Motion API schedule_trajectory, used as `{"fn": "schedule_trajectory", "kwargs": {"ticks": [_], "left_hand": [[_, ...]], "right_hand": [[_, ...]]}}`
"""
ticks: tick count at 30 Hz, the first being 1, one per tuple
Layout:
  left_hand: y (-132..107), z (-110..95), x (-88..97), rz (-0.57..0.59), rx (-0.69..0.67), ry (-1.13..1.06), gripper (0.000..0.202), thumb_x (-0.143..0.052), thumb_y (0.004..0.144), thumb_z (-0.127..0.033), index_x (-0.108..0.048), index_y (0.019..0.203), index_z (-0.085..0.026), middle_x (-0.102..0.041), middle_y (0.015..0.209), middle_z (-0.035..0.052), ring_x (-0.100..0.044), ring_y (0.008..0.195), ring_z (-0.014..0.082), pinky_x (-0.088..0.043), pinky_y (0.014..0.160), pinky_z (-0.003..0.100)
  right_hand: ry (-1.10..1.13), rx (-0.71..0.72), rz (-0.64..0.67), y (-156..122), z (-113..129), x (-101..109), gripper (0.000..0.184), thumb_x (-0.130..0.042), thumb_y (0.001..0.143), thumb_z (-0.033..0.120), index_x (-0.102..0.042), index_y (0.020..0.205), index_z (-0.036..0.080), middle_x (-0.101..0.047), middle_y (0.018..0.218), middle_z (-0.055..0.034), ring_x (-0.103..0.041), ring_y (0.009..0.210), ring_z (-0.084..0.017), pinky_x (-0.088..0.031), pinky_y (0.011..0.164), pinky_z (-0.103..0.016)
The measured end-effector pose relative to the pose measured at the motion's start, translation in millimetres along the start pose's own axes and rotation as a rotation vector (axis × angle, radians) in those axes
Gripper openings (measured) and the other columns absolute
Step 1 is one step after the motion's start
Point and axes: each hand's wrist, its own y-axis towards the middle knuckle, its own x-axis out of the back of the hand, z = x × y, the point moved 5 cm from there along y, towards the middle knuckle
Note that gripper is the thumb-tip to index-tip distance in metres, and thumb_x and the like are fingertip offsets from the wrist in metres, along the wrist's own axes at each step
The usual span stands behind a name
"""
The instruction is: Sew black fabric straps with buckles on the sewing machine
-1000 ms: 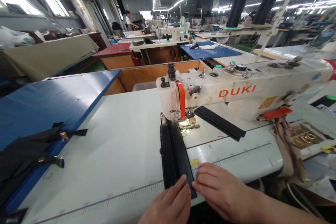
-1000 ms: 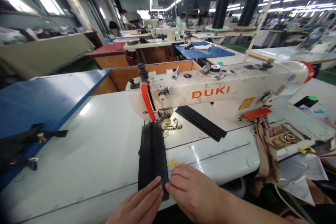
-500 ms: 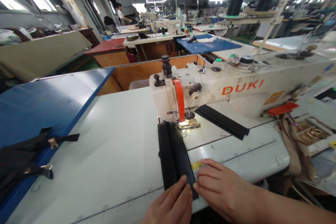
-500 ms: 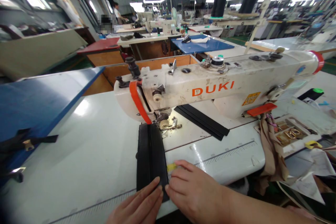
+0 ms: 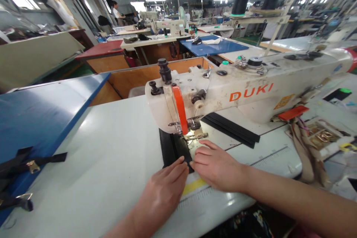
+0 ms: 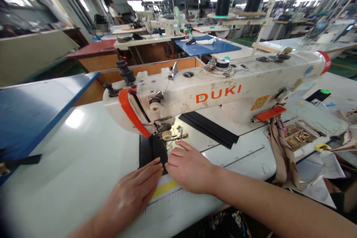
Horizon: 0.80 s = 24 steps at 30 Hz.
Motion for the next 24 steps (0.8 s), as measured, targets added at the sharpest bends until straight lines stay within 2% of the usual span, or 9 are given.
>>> {"fn": "schedule_trajectory", "kwargs": {"ticks": [5, 9, 14, 19, 24], "left_hand": [[8.3, 21.1, -5.5, -0.031, 0.053, 0.055, 0.027, -0.037, 0.094, -0.013, -0.063, 0.098, -0.009, -0.067, 0.100, 0.0102, -0.065, 0.097, 0.0185, -0.057, 0.079, 0.026], [12.6, 40.3, -10.6, -0.047, 0.118, 0.086, 0.030, -0.036, 0.096, -0.018, -0.065, 0.097, -0.011, -0.066, 0.105, 0.0098, -0.067, 0.090, 0.0160, -0.057, 0.079, 0.027], [17.7, 60.6, -13.4, -0.089, 0.151, 0.093, 0.029, -0.038, 0.095, -0.023, -0.066, 0.093, -0.013, -0.068, 0.098, 0.0068, -0.068, 0.084, 0.0144, -0.057, 0.076, 0.024], [21.9, 72.2, -19.0, -0.101, 0.161, 0.060, 0.029, -0.039, 0.095, -0.024, -0.066, 0.094, -0.013, -0.069, 0.095, 0.0079, -0.068, 0.082, 0.0161, -0.058, 0.074, 0.025], [21.8, 72.4, -23.0, -0.089, 0.177, 0.063, 0.030, -0.037, 0.095, -0.021, -0.065, 0.094, -0.014, -0.069, 0.096, 0.0083, -0.068, 0.084, 0.0171, -0.058, 0.075, 0.027]], "right_hand": [[-0.069, -0.032, -0.010, 16.4, -14.0, -1.0, 0.010, -0.049, 0.087, 0.018, -0.059, 0.084, 0.016, -0.058, 0.083, -0.0021, -0.047, 0.090, -0.019, -0.026, 0.104, -0.037], [-0.106, -0.106, -0.071, 25.0, -22.5, -5.3, 0.011, -0.049, 0.088, 0.018, -0.060, 0.090, 0.016, -0.059, 0.083, -0.0020, -0.047, 0.087, -0.019, -0.028, 0.101, -0.037], [-0.115, -0.145, -0.127, 26.5, -24.0, -8.5, 0.011, -0.051, 0.087, 0.019, -0.061, 0.090, 0.016, -0.060, 0.083, -0.0022, -0.047, 0.086, -0.019, -0.029, 0.101, -0.035], [-0.094, -0.155, -0.190, 25.1, -25.4, -7.2, 0.011, -0.053, 0.085, 0.018, -0.063, 0.089, 0.016, -0.059, 0.080, -0.0025, -0.046, 0.084, -0.020, -0.034, 0.095, -0.034], [-0.047, -0.146, -0.256, 20.6, -26.9, -4.4, 0.012, -0.050, 0.084, 0.015, -0.062, 0.079, 0.016, -0.056, 0.074, -0.0028, -0.044, 0.075, -0.017, -0.039, 0.078, -0.032]]}}
